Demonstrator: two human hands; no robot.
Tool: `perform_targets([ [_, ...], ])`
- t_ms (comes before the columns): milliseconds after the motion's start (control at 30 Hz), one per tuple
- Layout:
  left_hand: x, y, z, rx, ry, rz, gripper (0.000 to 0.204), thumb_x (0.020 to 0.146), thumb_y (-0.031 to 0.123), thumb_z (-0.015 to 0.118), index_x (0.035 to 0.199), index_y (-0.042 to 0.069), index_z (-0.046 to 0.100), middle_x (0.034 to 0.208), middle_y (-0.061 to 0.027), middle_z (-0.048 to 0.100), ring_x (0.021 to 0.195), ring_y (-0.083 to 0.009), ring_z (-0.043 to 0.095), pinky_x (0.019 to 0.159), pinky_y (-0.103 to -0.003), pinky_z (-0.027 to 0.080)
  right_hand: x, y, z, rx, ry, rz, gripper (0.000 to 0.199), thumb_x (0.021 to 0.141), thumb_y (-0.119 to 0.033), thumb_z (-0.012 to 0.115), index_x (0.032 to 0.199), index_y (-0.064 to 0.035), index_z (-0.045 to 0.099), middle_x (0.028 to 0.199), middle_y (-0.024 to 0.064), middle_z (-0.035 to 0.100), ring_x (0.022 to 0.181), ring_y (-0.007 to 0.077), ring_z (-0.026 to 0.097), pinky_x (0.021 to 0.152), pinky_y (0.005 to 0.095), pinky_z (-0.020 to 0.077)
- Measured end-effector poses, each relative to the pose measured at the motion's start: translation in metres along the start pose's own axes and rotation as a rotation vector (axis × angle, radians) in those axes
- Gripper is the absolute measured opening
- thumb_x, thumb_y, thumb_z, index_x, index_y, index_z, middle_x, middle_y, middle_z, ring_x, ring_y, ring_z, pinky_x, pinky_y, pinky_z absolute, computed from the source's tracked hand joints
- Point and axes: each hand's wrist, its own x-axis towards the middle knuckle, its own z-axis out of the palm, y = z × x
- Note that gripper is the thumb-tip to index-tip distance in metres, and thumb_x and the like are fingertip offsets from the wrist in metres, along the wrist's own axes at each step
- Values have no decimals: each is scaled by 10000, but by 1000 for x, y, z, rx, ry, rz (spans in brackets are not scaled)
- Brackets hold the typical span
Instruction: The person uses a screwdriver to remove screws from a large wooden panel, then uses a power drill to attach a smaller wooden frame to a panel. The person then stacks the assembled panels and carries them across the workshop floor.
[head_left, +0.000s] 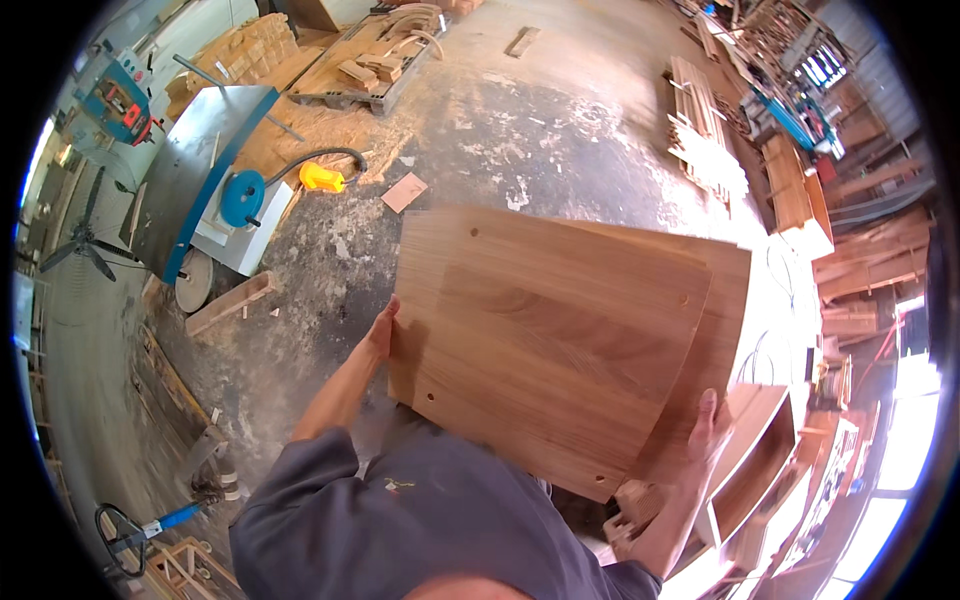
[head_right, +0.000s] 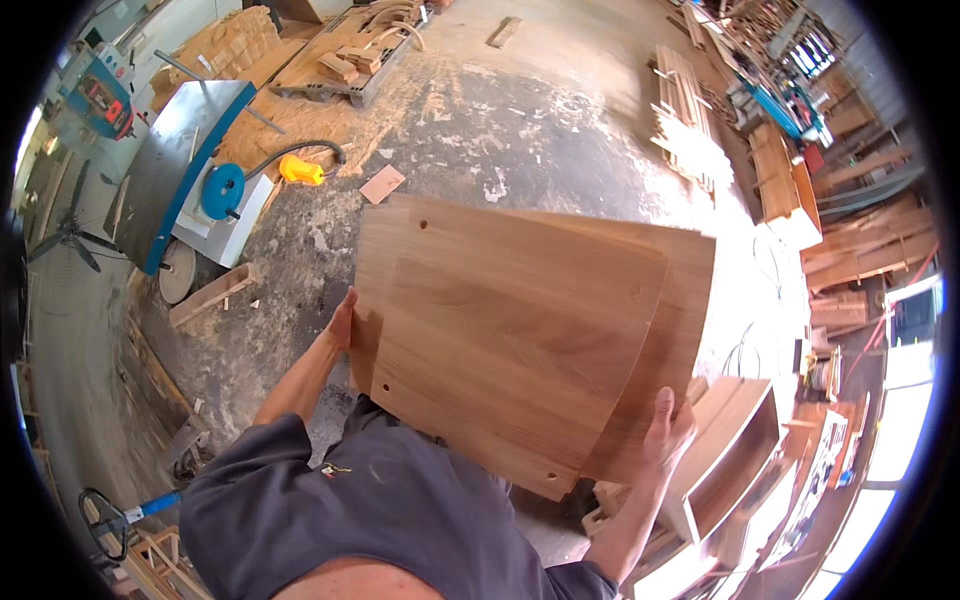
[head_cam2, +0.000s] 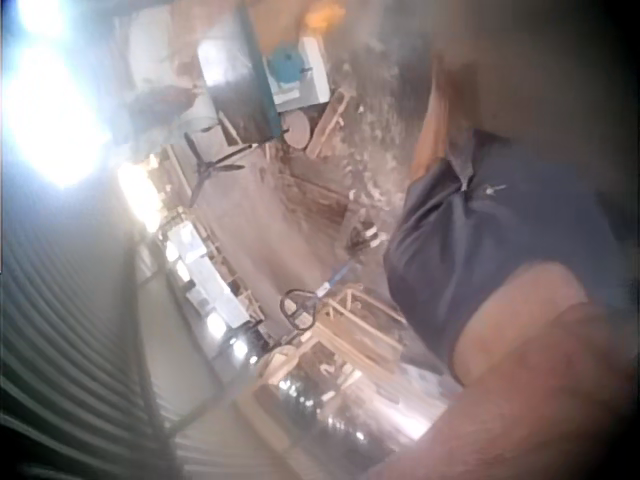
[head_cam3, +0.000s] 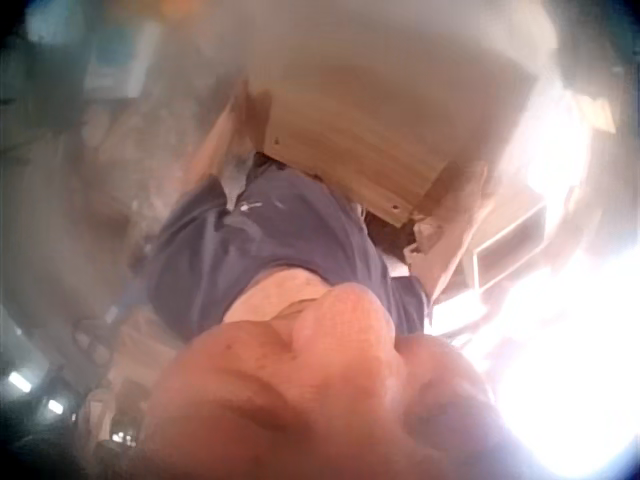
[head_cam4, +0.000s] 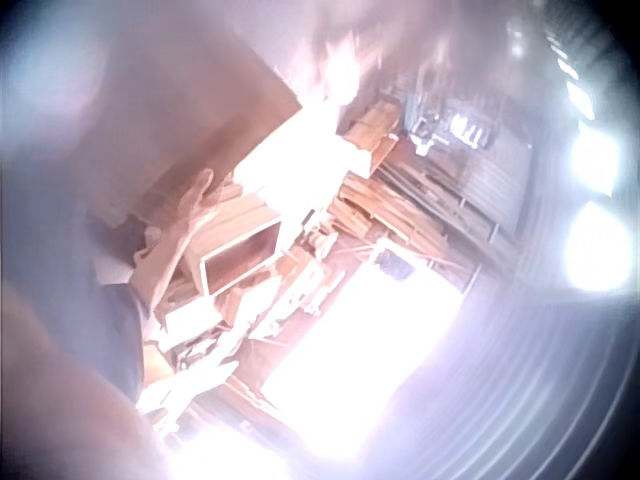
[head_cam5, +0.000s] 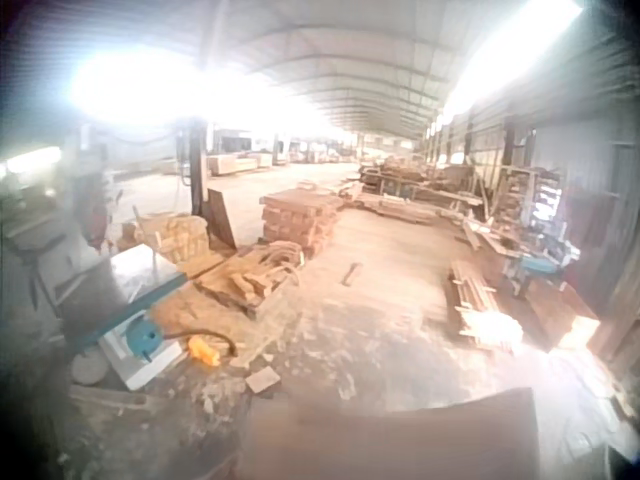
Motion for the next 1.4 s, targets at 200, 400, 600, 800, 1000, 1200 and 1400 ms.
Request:
perform_targets([
  [200,219,61,47,-131,-77,5,701,945,586,536,1397,51,494,1320,-97,611,1193,-226,586,1009,-397,475,221,-29,101,97,16,-137,552,995,-500,536,656,-126,313,629,-69,257,612,69,227,537,305,154],
  [400,381,217,167,-49,-149,-32,653,889,426,645,1376,19,496,1261,-134,633,1175,-229,596,984,-396,494,410,-81,154,165,78,-72,545,987,-489,550,653,-113,339,640,-68,276,636,79,238,557,303,171],
  [600,563,365,282,48,-302,74,805,666,123,789,1398,9,475,1278,-139,615,1165,-259,596,1003,-394,470,609,-64,252,556,-25,479,750,903,-578,616,1372,-7,486,1344,129,541,1238,251,514,1020,403,432],
  [800,796,452,385,319,-266,230,788,672,87,763,1399,14,468,1292,-140,600,1156,-274,594,1000,-415,475,864,-4,403,556,18,457,739,864,-613,657,1247,13,567,1085,88,635,967,193,595,801,363,506],
  [1000,951,584,498,214,-191,-25,763,696,85,735,1406,21,464,1266,-134,606,1179,-264,576,1013,-409,475,1112,-80,481,728,-126,486,614,913,-553,626,1188,-5,622,1062,84,649,949,187,604,793,359,506],
  [1200,1165,645,559,196,-112,178,771,699,119,743,1411,27,461,1308,-137,590,1192,-256,564,1032,-391,444,1359,-135,587,534,-211,390,690,942,-558,579,1407,-52,514,1349,91,550,1265,232,467,1090,361,352],
  [1400,1381,786,654,267,-172,260,841,664,220,816,1406,31,469,1298,-99,601,1200,-225,550,1041,-370,422,1566,-176,679,664,35,316,709,939,-583,579,1372,-26,506,1242,95,569,1103,186,515,958,339,417],
])
